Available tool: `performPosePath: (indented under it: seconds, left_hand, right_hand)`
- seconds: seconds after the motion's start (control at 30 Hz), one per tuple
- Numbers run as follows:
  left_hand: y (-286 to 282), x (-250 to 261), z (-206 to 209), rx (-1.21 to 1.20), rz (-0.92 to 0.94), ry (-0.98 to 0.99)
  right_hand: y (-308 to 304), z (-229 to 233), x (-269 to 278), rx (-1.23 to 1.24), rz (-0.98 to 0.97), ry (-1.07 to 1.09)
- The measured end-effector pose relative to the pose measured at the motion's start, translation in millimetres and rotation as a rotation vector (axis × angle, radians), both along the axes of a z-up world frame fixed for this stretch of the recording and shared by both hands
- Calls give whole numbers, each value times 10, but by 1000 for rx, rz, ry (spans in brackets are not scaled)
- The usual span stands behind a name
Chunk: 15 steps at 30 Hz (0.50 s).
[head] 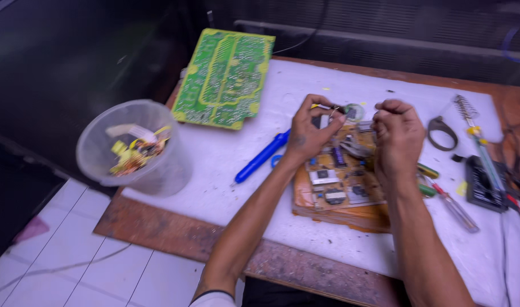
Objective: The person uses pliers to cut wires and remove components from a small electronic device held in their left hand. They repeatedly trim excess wire and detach parts, placing them on the workbench. A green circuit board and other tools are visible on the table.
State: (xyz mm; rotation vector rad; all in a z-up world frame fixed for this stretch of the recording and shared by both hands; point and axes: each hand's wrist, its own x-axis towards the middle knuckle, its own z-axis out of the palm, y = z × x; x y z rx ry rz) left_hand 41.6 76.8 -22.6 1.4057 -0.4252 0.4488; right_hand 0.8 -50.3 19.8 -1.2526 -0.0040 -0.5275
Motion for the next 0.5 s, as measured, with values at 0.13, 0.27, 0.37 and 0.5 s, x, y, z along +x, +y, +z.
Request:
performPosePath:
  seconds: [0.13,0.27,0.37,0.5]
  left_hand:
    - [-78,125,-300,96,101,131]
    - [-32,-123,-96,159,25,97]
    - [-18,-44,-173,175,-72,75]
    - [-152,273,-545,55,-149,29]
  right_hand:
    - [676,-94,205,177,214,43]
    - [1769,52,218,46,879,-355]
    - [2184,407,77,-503,902,-401]
    - [1955,371,212,-705,651,-638]
